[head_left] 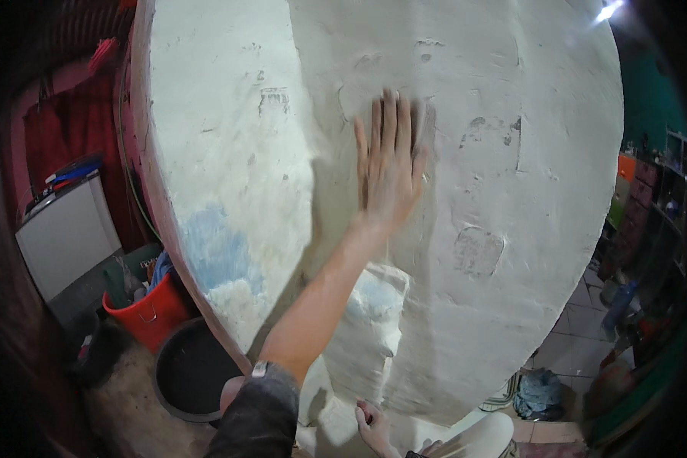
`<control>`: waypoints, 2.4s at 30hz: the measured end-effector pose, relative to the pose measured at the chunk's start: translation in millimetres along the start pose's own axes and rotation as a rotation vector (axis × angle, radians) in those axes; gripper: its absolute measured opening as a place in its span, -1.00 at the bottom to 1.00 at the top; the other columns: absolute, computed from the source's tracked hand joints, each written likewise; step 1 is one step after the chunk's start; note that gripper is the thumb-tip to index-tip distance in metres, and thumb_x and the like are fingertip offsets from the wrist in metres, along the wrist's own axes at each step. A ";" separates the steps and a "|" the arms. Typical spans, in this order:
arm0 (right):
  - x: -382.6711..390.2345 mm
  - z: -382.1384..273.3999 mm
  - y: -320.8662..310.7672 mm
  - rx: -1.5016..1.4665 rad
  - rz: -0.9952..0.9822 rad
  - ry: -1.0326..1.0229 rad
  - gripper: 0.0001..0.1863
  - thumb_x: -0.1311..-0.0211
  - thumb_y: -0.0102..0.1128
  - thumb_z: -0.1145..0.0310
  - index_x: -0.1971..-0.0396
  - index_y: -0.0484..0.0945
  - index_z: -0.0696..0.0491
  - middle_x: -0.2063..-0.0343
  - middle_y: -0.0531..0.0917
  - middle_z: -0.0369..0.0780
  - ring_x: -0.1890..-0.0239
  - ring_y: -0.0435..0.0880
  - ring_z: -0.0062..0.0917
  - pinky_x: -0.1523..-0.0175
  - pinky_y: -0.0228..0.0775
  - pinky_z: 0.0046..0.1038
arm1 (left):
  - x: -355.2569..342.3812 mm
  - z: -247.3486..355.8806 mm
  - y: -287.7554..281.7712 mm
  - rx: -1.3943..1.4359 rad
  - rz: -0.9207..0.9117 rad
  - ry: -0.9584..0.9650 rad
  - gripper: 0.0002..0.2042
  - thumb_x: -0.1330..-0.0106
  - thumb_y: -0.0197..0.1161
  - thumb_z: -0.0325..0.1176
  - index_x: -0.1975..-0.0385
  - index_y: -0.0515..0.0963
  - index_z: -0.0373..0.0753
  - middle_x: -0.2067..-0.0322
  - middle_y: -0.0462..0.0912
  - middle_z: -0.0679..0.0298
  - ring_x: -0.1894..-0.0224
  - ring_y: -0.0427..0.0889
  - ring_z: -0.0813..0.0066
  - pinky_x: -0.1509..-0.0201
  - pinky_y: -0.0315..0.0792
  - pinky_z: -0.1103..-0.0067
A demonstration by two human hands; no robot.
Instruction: The person sands the surface of a large white sculpted structure by hand and using a sanding block.
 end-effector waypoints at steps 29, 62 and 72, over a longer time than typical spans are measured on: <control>52.9 109.9 90.4 0.210 -0.524 -0.103 -0.63 -0.17 0.15 0.16 0.07 0.51 0.03 0.33 0.60 -0.16 0.31 0.58 -0.38 0.20 0.41 -0.40 | -45.5 -26.4 -17.0 -0.022 -0.002 0.061 -0.40 -0.43 -0.30 -0.07 -0.38 -0.13 -0.24 -0.40 -0.21 0.03 -0.45 -0.30 0.20 -0.42 -0.51 0.11; 29.2 90.8 71.6 0.446 -0.789 -0.073 -0.45 -0.22 0.02 -0.01 -0.16 0.37 -0.07 0.15 0.59 -0.09 0.14 0.59 -0.21 0.03 0.44 -0.27 | 22.6 0.0 -1.7 -0.051 -0.090 -0.042 -0.44 -0.45 -0.30 -0.14 -0.38 -0.09 -0.24 -0.40 -0.20 0.07 -0.45 -0.30 0.14 -0.39 -0.54 0.06; 23.1 49.5 65.3 0.530 -0.860 -0.038 -0.45 -0.23 0.00 -0.01 -0.16 0.37 -0.06 0.10 0.57 -0.06 0.08 0.57 -0.20 -0.01 0.42 -0.26 | 22.7 2.0 11.5 0.061 -0.088 -0.043 -0.36 -0.42 -0.32 0.04 -0.37 -0.07 -0.27 -0.40 -0.19 0.04 -0.44 -0.34 0.04 -0.31 -0.59 -0.11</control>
Point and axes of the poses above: each hand's wrist, its own x-axis away from the middle knuckle, its own y-axis out of the palm, z = x × y, the point moved 5 cm from there along -x, towards the middle knuckle
